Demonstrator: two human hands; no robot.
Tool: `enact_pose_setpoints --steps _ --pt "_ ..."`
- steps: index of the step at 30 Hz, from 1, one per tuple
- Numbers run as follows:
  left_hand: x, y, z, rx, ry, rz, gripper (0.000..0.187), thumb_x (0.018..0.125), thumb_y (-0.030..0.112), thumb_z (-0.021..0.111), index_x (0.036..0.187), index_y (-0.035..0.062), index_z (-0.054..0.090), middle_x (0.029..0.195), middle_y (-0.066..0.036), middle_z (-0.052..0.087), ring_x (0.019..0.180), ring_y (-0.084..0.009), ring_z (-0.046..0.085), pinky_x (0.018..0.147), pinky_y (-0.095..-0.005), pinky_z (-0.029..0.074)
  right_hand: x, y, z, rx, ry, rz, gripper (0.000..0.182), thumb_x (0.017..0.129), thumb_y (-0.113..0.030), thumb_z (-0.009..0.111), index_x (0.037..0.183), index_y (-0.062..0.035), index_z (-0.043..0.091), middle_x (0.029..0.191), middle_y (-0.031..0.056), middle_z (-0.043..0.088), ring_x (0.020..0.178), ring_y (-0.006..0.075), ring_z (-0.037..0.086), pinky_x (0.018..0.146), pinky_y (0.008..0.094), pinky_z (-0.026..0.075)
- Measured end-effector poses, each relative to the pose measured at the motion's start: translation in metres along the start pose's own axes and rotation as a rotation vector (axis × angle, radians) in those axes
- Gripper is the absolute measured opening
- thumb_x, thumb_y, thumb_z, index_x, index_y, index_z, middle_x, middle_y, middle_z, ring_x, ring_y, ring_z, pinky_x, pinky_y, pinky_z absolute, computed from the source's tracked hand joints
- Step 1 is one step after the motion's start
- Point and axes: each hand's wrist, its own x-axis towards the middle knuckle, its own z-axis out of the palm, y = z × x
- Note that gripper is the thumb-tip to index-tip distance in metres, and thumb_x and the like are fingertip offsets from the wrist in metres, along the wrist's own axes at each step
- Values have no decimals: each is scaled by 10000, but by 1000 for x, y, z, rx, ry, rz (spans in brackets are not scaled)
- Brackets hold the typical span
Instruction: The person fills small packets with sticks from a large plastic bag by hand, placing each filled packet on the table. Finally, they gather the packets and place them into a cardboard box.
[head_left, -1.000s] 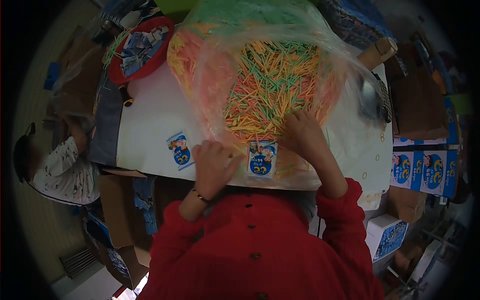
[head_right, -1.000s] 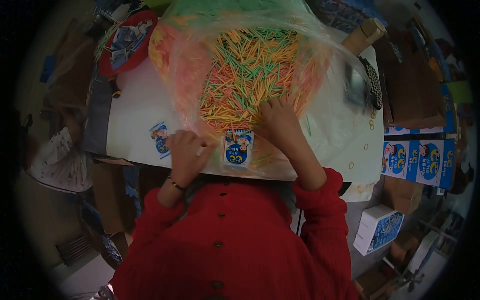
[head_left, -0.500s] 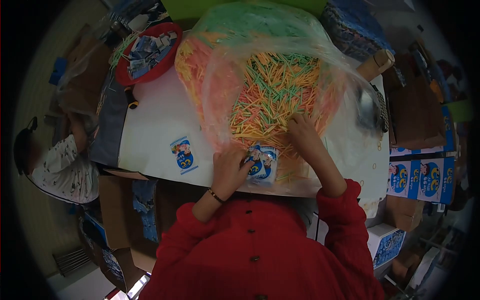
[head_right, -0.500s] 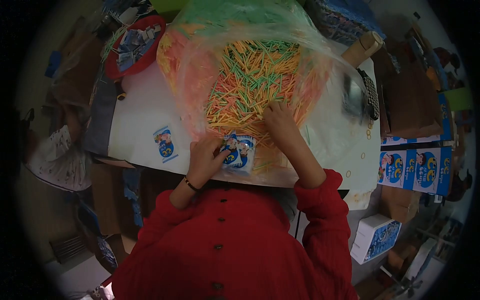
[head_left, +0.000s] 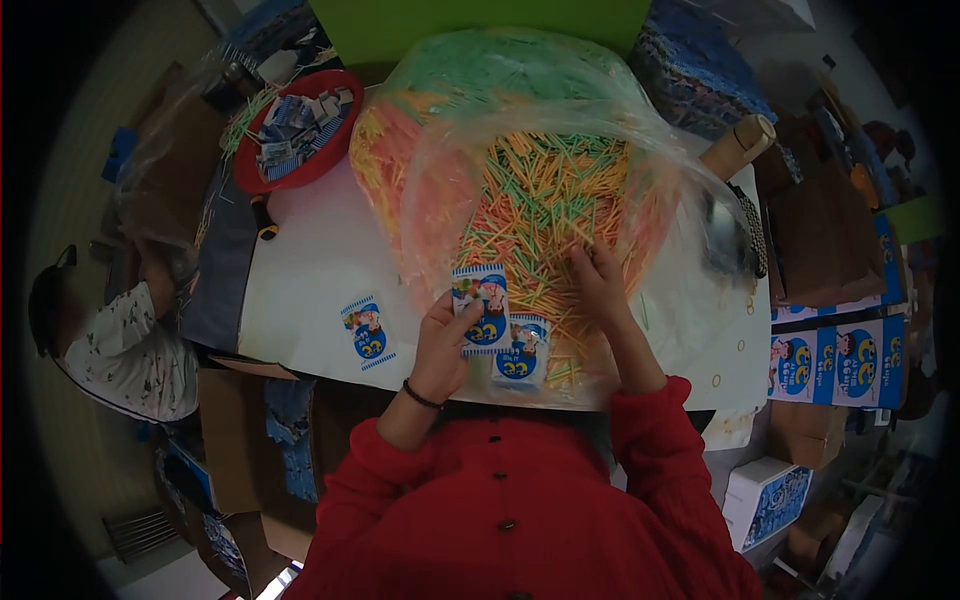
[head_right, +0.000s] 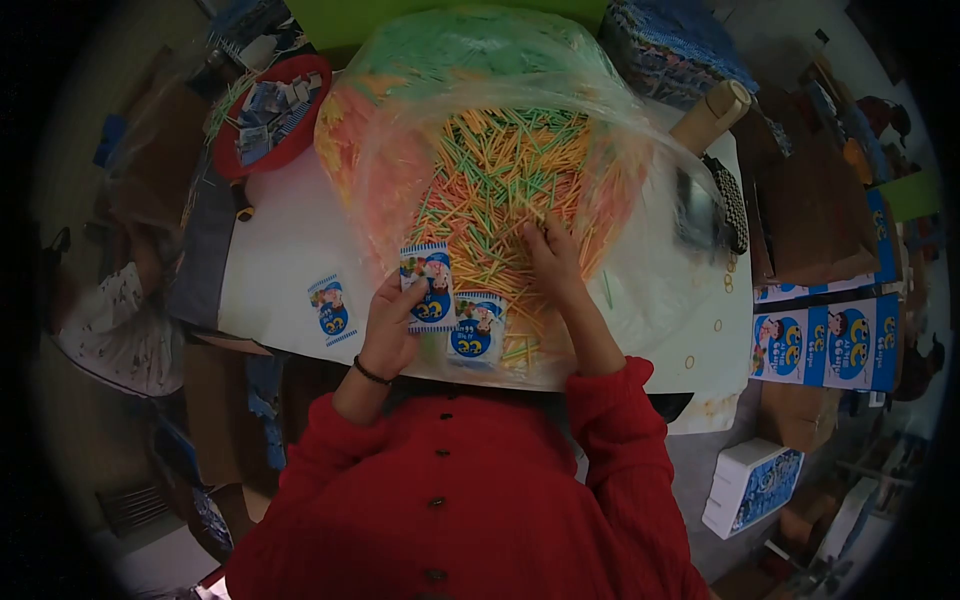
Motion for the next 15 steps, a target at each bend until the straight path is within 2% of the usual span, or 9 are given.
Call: enact_pose_setpoints --steps 1,2,4,8,10,11,13,14,15 --pt "4 -3 -1 -93 14 -130 282 921 73 579 1197 31 533 1079 -73 653 963 -174 646 843 -331 546 4 1 -1 227 78 110 240 975 -118 488 1194 -35 544 985 41 606 902 108 564 815 284 465" --pt "6 -5 -2 -186 27 -261 288 935 97 567 1213 30 527 1085 -75 651 966 -183 646 849 -338 544 6 1 -4 228 79 108 240 975 -118 488 1194 -35 544 985 41 606 902 108 564 815 284 465" --pt "8 -4 5 -264 22 -349 282 942 110 562 1211 31 530 1087 -75 651 973 -187 644 862 -342 540 8 -12 -6 605 164 239 214 984 -141 485 1157 -43 567 955 28 592 895 96 554 802 270 455" --pt "9 -8 13 -326 -73 -414 271 945 117 560 1203 35 535 1082 -81 652 973 -197 647 860 -357 547 11 -4 1 615 243 125 190 984 -149 494 1123 -45 571 899 15 573 875 108 548 783 268 449" --pt "12 -16 8 -249 -99 -385 277 943 110 560 1208 35 528 1085 -88 648 968 -203 649 853 -363 552 12 4 5 19 105 -217 167 989 -161 489 1089 -47 560 877 14 559 825 115 537 748 270 448" --pt "13 -20 5 -170 -123 -354 284 941 104 560 1214 35 520 1087 -95 645 963 -210 651 846 -369 557 10 9 8 20 105 -214 167 989 -161 489 1089 -47 560 877 14 559 825 115 537 748 270 448" --pt "13 -16 13 -186 -51 -289 292 927 83 568 1211 32 518 1080 -100 645 956 -213 653 838 -369 561 6 14 13 -345 5 -272 147 988 -146 485 1078 -44 540 889 21 556 790 112 523 720 257 440" --pt "12 -14 16 -203 21 -220 303 914 62 576 1208 29 516 1074 -105 646 950 -216 654 831 -370 564 8 15 14 -344 4 -273 147 988 -146 485 1078 -44 540 889 21 556 790 112 523 720 257 440" --pt "12 -11 17 -201 22 -220 303 914 62 576 1208 29 516 1074 -105 646 950 -216 654 831 -370 564 10 10 15 -58 30 -109 127 983 -128 487 1071 -51 538 898 25 555 786 114 524 715 255 442"
